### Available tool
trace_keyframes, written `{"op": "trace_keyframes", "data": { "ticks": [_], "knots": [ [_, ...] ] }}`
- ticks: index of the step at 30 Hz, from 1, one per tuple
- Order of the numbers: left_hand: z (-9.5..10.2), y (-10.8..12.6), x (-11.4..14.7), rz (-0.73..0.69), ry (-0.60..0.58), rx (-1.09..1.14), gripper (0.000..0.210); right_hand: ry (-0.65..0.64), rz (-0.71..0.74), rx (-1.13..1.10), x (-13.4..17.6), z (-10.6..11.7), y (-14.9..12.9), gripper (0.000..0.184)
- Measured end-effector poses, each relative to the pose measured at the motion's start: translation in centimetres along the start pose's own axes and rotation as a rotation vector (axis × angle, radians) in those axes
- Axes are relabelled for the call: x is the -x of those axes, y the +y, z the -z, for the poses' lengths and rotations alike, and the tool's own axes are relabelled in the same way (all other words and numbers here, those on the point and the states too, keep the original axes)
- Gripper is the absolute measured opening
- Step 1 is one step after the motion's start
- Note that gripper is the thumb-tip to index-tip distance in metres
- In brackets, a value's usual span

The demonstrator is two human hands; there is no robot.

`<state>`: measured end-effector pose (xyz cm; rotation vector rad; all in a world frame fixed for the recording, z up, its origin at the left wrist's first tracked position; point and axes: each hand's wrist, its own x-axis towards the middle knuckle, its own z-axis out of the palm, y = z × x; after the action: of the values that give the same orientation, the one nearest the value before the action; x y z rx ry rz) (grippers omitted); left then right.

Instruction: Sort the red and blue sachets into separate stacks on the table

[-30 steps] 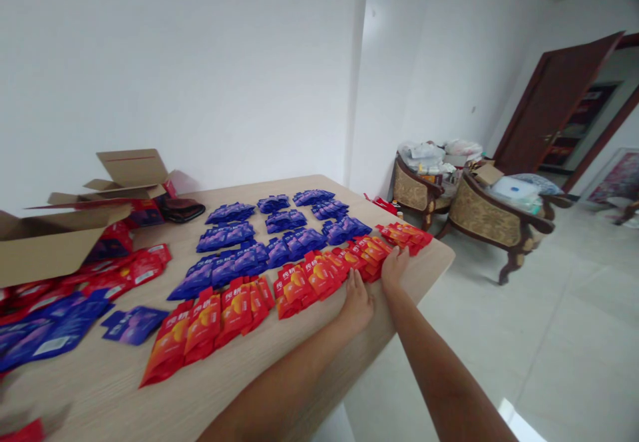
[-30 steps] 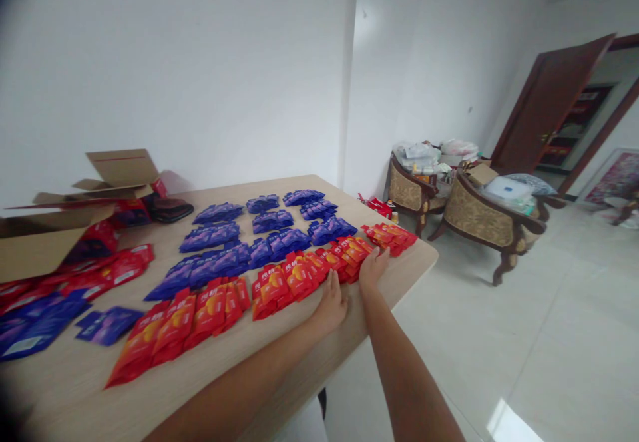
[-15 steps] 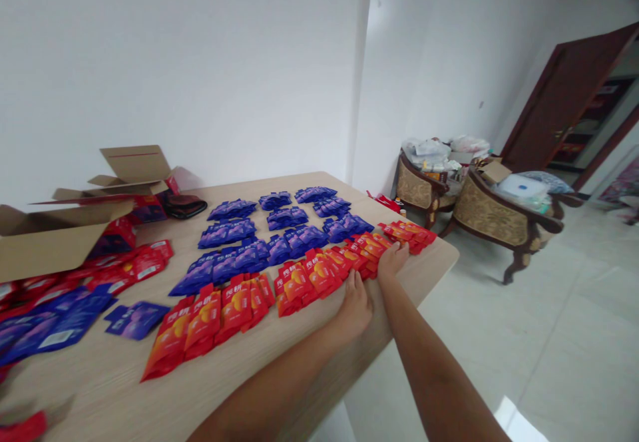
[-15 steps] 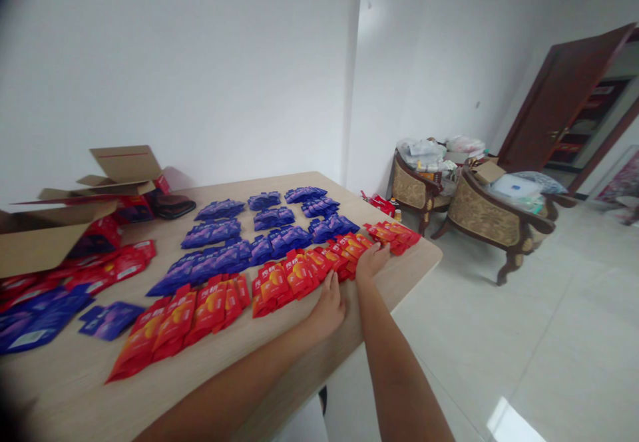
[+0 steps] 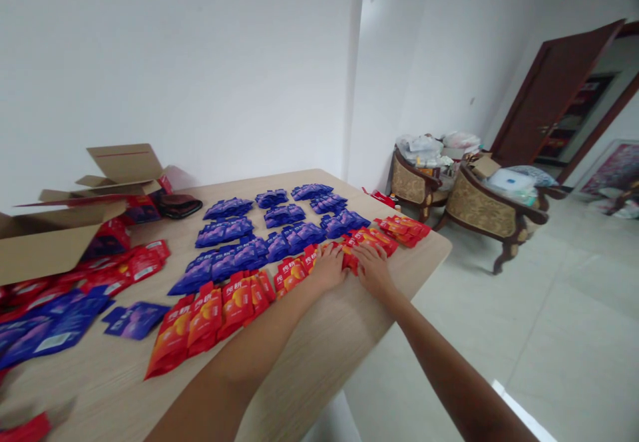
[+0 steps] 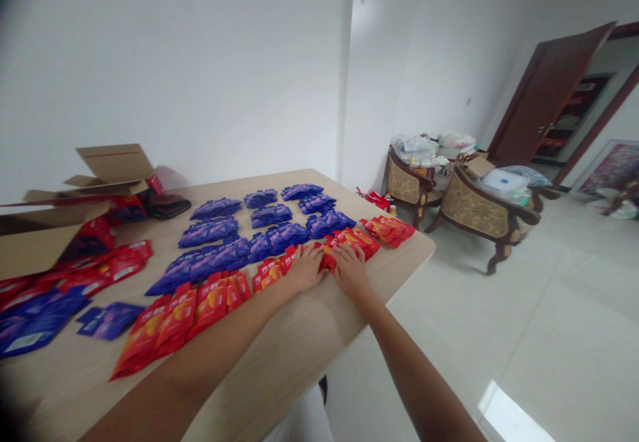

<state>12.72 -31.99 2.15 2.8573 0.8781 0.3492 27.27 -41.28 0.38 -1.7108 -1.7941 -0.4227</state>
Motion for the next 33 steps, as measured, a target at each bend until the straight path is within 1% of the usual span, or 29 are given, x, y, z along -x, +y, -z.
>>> {"op": "trace_keyframes", "data": {
  "ticks": [2, 4, 7, 11, 15, 18, 20, 22, 25, 29, 33],
  "knots": [
    [0.0, -0.1, 0.3, -0.023, 0.007, -0.024, 0.052, -0.044, 0.027, 0.038, 0.1, 0.0, -0.5, 0.041],
    [0.1, -0.1, 0.7, -0.035, 0.016, -0.036, 0.054, -0.055, 0.026, 0.07, 0.2, -0.2, -0.6, 0.035],
    [0.3, -0.1, 1.0, -0.028, 0.016, -0.04, 0.055, -0.037, 0.004, 0.121, 0.5, -0.6, -0.5, 0.031],
    [0.3, -0.3, 1.1, -0.038, 0.031, -0.046, 0.05, -0.003, -0.02, 0.171, 0.7, -0.8, -0.3, 0.029],
    [0.2, -0.4, 0.8, -0.042, 0.042, -0.06, 0.051, -0.009, -0.072, 0.22, 0.7, -0.6, 0.0, 0.028],
    [0.4, -0.4, -0.1, 0.04, 0.022, -0.041, 0.052, -0.018, -0.114, 0.254, 0.6, -0.5, -0.2, 0.028],
    [0.4, -0.5, -1.1, 0.095, -0.012, -0.019, 0.05, -0.026, -0.129, 0.269, 0.5, -0.3, -0.3, 0.029],
    [0.3, -0.6, -2.2, 0.122, -0.048, 0.004, 0.047, -0.036, -0.132, 0.278, 0.6, -0.1, -0.5, 0.03],
    [-0.2, -0.8, -3.7, 0.115, -0.086, 0.028, 0.046, -0.039, -0.116, 0.28, 1.0, 0.2, -0.7, 0.033],
    [-1.0, -0.9, -4.9, 0.082, -0.113, 0.05, 0.049, -0.073, -0.039, 0.268, 1.4, 0.2, -0.8, 0.043],
    [-1.4, -1.1, -5.7, 0.053, -0.124, 0.062, 0.049, -0.095, -0.019, 0.28, 1.1, -0.4, -0.6, 0.043]
  ]
}}
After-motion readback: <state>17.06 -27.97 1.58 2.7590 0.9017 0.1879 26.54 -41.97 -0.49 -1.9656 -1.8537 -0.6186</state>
